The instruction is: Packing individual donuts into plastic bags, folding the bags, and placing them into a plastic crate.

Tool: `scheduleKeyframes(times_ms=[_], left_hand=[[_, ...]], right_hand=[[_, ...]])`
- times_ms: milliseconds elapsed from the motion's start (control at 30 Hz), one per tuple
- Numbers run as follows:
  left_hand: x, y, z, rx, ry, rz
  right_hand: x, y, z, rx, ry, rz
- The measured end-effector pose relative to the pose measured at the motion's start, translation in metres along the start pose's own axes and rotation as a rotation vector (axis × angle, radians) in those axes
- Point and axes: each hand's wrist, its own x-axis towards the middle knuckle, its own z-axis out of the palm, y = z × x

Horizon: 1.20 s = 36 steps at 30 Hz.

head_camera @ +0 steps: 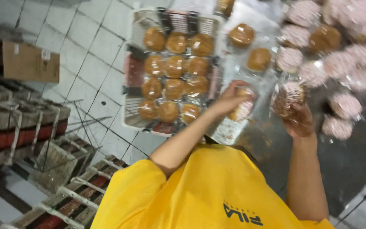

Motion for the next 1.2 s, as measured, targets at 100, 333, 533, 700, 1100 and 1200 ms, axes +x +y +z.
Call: scheduleKeyframes(times_ms=[100, 333, 533, 700, 1100, 1200], left_hand=[[-0.03, -0.008, -0.111, -0.473, 0.167, 0.262], [0.018, 0.01, -0.296, 0.548, 0.702, 0.203], [0.109, -0.059, -0.322, 1.193, 0.768, 0.135], [0.042, -0.001, -0.292, 1.253, 0.772, 0.334], [0.076, 0.033, 0.05, 1.192, 0.105, 0.88], [0.11, 0.027, 0.159, 1.23, -0.145, 0.914]], right_hand=[[0.054, 0.032, 0.114, -0.502, -0.098, -0.114], [0.161, 0.153, 0.324, -1.724, -0.043, -0.477], [0.237, 0.232, 0.298, -2.021, 0.095, -0.152], [0.192, 0.154, 0.234, -1.893, 0.009, -0.491], [-0.019, -0.027, -0.203, -1.887, 1.147, -0.107], [-0.038, -0.037, -0.231, -1.905, 0.987, -0.061]])
